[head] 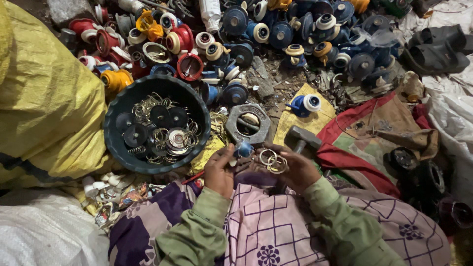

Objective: The person sits on the floor and uses a hammer and a metal jig to strike and separate components of small meter-like devices. They repeatedly pick up a device, place it in the jig, strike it, and then disassemble the parts by hand.

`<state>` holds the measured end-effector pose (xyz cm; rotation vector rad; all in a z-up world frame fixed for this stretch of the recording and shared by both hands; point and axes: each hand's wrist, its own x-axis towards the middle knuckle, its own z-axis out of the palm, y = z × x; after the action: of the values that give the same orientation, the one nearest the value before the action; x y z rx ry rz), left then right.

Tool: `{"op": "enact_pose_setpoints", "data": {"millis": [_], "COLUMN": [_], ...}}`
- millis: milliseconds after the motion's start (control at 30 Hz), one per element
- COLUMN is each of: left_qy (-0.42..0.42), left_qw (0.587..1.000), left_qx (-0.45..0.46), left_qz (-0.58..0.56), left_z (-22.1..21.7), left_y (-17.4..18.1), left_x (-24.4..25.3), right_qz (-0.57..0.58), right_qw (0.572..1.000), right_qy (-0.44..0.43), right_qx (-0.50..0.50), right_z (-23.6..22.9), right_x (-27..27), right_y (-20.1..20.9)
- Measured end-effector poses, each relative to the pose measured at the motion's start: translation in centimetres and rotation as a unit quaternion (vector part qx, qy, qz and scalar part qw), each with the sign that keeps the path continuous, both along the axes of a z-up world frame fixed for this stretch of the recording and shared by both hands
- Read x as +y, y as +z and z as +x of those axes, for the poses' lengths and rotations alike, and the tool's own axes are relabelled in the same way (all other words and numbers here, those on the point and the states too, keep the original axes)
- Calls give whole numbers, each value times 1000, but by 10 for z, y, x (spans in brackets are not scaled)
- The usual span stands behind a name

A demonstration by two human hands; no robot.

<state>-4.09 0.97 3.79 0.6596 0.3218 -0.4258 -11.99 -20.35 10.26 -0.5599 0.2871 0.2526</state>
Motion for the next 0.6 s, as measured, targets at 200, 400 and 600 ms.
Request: {"op": "enact_pose_setpoints", "data": {"millis": [200, 400, 600], "left_qy": [25, 12, -25], "left_qw": [999, 993, 979], "left_qx": [10, 9, -20], "left_qz": [41, 119, 203], "left_z": [1, 7, 17], "left_y": [-34, -60, -94], "left_x": [-7, -24, -38], "right_qz": [-31, -91, -126], "right_qw": [997, 993, 987], "right_qy": [23, -23, 23], "right_qx": [-69, -74, -97], "right_z": [-6, 13, 80], "right_x": [1, 17, 79], "right_y": [-1, 22, 57]}}
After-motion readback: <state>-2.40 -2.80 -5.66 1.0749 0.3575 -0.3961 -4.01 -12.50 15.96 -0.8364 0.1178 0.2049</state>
